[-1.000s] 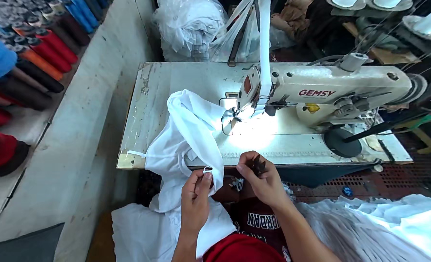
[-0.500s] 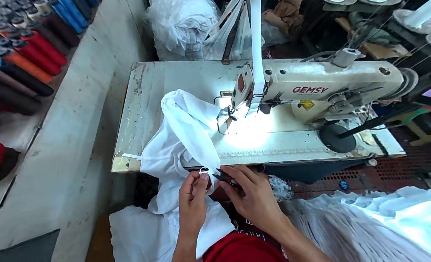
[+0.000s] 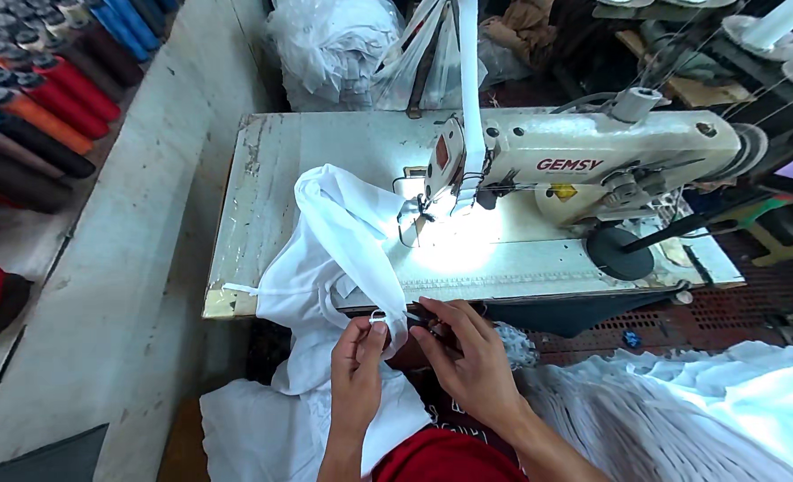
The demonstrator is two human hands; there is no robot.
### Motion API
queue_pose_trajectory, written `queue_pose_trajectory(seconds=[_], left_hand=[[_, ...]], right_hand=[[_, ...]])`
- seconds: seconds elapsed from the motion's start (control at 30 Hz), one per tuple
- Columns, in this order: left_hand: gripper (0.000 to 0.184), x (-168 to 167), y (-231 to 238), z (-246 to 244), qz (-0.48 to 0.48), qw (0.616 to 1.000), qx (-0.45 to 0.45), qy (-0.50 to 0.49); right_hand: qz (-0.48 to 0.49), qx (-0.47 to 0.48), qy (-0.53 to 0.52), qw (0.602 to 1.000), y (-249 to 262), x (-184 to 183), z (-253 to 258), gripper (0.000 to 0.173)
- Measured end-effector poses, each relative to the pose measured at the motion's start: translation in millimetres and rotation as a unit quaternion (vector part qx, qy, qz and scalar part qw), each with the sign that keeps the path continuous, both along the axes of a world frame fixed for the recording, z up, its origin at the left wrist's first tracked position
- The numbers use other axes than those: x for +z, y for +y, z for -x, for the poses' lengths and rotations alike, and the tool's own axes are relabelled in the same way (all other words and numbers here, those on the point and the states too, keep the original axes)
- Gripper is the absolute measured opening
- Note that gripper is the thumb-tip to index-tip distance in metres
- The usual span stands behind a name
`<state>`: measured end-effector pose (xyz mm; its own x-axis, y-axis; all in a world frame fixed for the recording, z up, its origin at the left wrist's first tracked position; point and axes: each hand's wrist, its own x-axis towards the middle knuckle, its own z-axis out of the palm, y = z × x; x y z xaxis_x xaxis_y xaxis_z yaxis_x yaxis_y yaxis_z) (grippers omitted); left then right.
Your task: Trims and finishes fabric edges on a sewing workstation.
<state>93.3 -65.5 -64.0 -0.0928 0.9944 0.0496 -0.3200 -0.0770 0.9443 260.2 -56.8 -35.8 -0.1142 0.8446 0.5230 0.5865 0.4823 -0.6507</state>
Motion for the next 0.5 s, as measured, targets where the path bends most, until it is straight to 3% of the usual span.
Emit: queue_pose_trajectory(seconds=[0.17,0.3,0.5], left_hand=[[0.014,0,0,0,0.003,1.000,0.005,-0.001],[0.015,-2,0,1,-0.002,1.000,0.007,0.009],[0.017,-6,-1,7,0.009,1.000,0.015,-0.001]], right_hand=[[0.090,0.031,0.036,0.995,4,-3,0,0.036],[0.141,0.102,0.116,0.978,13,-9,3,0.018],[0.080,0.047,0.141,0.986,30,7,-14,0.016]])
